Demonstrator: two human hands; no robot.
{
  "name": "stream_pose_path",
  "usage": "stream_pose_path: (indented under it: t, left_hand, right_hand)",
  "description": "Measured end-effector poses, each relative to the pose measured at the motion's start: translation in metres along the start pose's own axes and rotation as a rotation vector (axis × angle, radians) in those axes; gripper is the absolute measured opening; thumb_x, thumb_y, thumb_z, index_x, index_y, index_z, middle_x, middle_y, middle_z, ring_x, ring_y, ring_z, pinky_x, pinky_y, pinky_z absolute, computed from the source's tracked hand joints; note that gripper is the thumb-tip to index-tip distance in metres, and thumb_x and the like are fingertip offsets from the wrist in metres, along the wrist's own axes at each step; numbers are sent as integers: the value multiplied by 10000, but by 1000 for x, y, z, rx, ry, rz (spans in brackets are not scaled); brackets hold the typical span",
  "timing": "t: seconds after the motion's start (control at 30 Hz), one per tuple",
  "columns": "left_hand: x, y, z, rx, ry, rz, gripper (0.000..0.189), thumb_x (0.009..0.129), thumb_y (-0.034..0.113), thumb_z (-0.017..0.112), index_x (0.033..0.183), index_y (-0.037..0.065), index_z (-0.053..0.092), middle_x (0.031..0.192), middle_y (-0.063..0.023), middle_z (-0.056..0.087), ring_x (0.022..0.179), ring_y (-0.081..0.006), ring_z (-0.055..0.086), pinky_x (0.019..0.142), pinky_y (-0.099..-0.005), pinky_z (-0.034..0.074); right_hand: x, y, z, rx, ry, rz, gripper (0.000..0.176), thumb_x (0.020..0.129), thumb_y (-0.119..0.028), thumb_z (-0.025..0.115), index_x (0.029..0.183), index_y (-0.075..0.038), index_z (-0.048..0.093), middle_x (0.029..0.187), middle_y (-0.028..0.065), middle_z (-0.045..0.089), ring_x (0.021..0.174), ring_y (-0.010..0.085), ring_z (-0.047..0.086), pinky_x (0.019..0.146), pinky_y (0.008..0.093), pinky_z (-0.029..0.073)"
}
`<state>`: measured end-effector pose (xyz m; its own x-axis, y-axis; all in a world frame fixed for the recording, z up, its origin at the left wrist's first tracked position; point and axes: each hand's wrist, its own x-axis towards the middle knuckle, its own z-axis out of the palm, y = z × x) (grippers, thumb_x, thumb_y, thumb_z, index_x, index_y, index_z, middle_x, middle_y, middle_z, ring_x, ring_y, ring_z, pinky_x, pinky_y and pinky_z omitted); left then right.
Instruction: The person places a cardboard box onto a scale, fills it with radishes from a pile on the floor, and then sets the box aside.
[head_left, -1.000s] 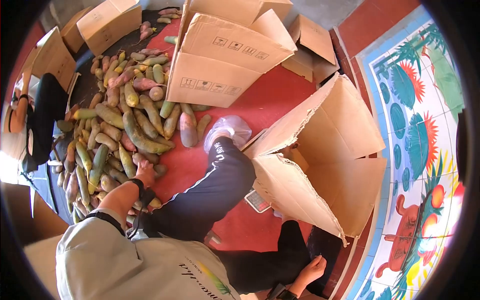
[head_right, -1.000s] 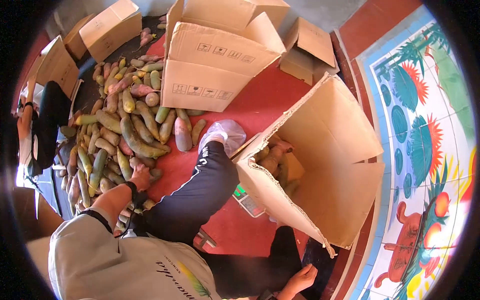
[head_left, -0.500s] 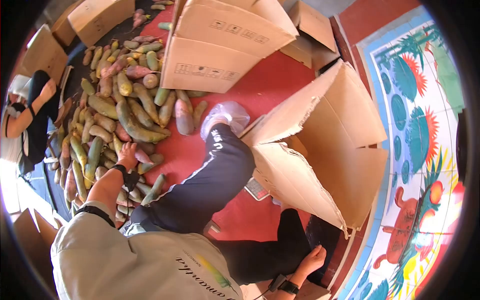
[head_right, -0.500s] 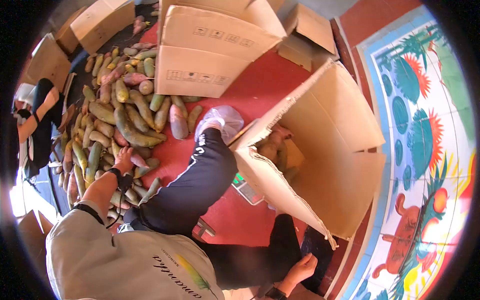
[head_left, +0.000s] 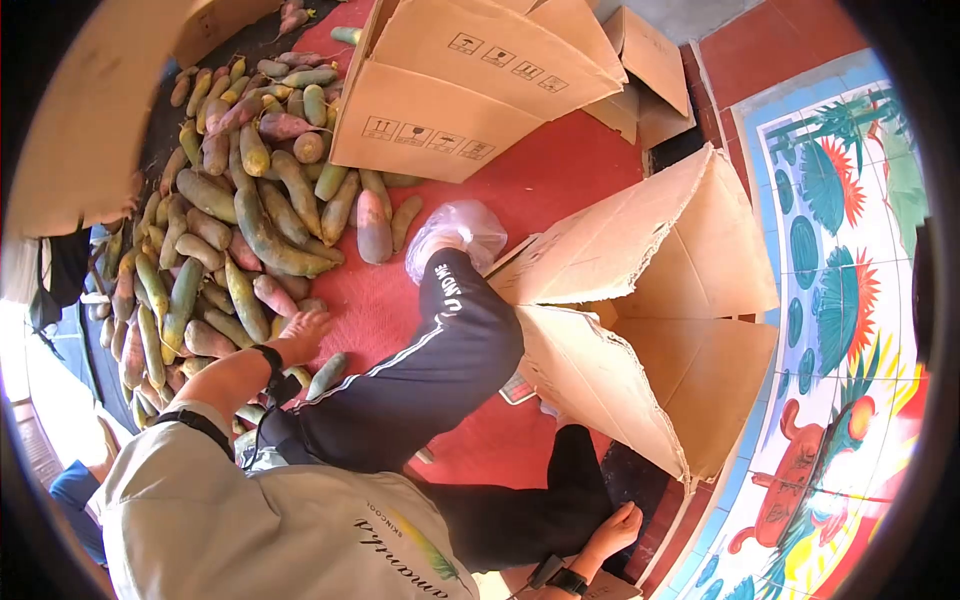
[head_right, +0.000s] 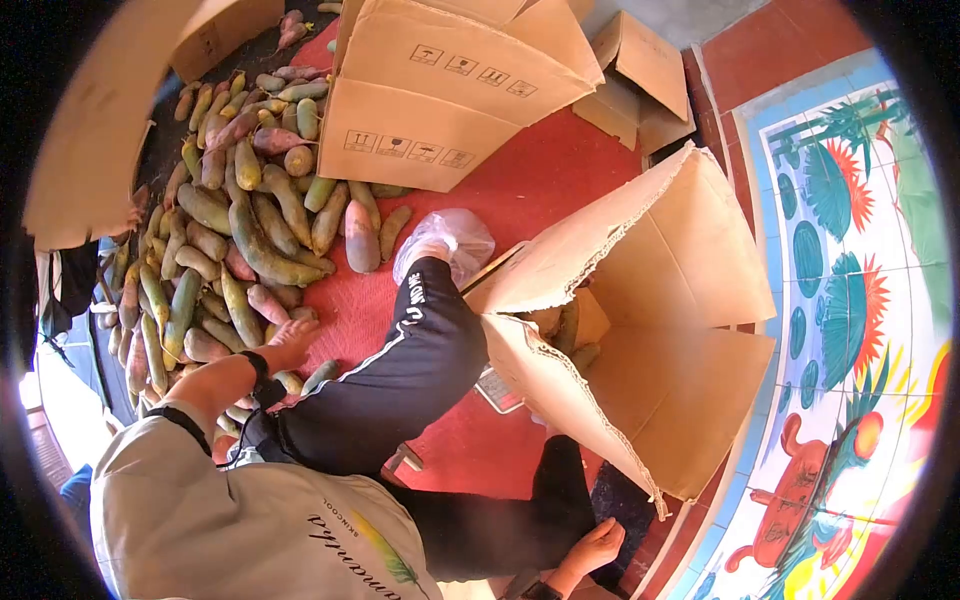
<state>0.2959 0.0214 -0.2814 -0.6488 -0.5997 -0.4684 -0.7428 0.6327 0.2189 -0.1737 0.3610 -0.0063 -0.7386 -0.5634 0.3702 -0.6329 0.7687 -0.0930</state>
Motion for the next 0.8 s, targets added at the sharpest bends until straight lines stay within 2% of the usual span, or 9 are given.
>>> stream_pose_path:
  t: [0.03, 0.1, 0.27, 0.33, 0.37, 0.53, 0.6, 0.73, 0.8]
  left_hand:
    - [2, 6, -3, -5, -1, -2, 604, 696, 176, 615, 1266, 105, 427, 1330, -118, 361, 1257, -301, 301, 1005, -468, 277]
    - [10, 17, -9, -101, -191, 208, 638, 677, 196, 636, 1273, 119, 422, 1311, -103, 380, 1224, -302, 346, 962, -497, 332]
    - [26, 35, -4, -136, -279, 210, 556, 686, 209, 631, 1212, 103, 485, 1258, -121, 448, 1156, -308, 440, 903, -549, 378]
    - [36, 42, -9, -20, -559, 197, 472, 695, 222, 630, 1140, 90, 545, 1177, -131, 512, 1069, -318, 519, 870, -522, 422]
    - [35, 44, 2, -76, -586, 122, 400, 709, 228, 623, 1077, 77, 585, 1152, -141, 529, 1030, -319, 553, 841, -462, 459]
    - [35, 46, 19, -74, -422, 118, 400, 699, 233, 663, 1059, 70, 606, 1083, -135, 586, 994, -305, 582, 796, -425, 485]
    - [44, 39, 35, 37, -526, 135, 495, 637, 269, 737, 1071, 67, 611, 999, -125, 626, 961, -300, 597, 771, -432, 495]
    - [48, 41, 8, 110, -666, 168, 549, 567, 329, 793, 1012, 44, 642, 977, -131, 641, 954, -298, 602, 762, -436, 499]
    - [44, 41, -10, -8, -715, 48, 559, 546, 391, 804, 940, 21, 661, 940, -146, 655, 913, -304, 620, 761, -438, 499]
  right_hand:
    - [0, 2, 0, -15, 2, -2, 260, 894, -119, 467, 696, 47, 487, 665, 212, 507, 606, 381, 502, 547, 446, 401]
    - [-1, 6, 2, -30, 6, -9, 261, 894, -122, 469, 696, 46, 488, 663, 213, 505, 602, 382, 500, 545, 448, 400]
    - [-3, 6, 1, -53, -5, 39, 283, 907, -152, 459, 692, 28, 502, 662, 190, 532, 591, 353, 518, 534, 429, 407]
    - [-2, 4, 0, -57, -6, 36, 283, 905, -148, 462, 687, 30, 497, 659, 191, 528, 590, 354, 515, 531, 428, 405]
    - [-2, 4, -1, -56, -16, 29, 283, 902, -145, 465, 682, 31, 491, 657, 192, 525, 588, 354, 512, 528, 427, 404]
    - [1, 3, 1, -66, -13, 9, 265, 890, -125, 479, 677, 33, 490, 647, 190, 511, 578, 358, 500, 526, 424, 403]
    - [0, 0, 0, -59, -6, -5, 256, 884, -115, 483, 676, 33, 491, 642, 190, 504, 572, 360, 494, 524, 424, 400]
    - [3, -9, -2, -1, 19, 0, 239, 872, -89, 483, 672, 40, 477, 639, 196, 480, 573, 376, 475, 521, 442, 383]
    - [4, -12, -1, 21, 16, 12, 234, 867, -77, 481, 670, 48, 463, 643, 201, 467, 583, 387, 467, 527, 455, 376]
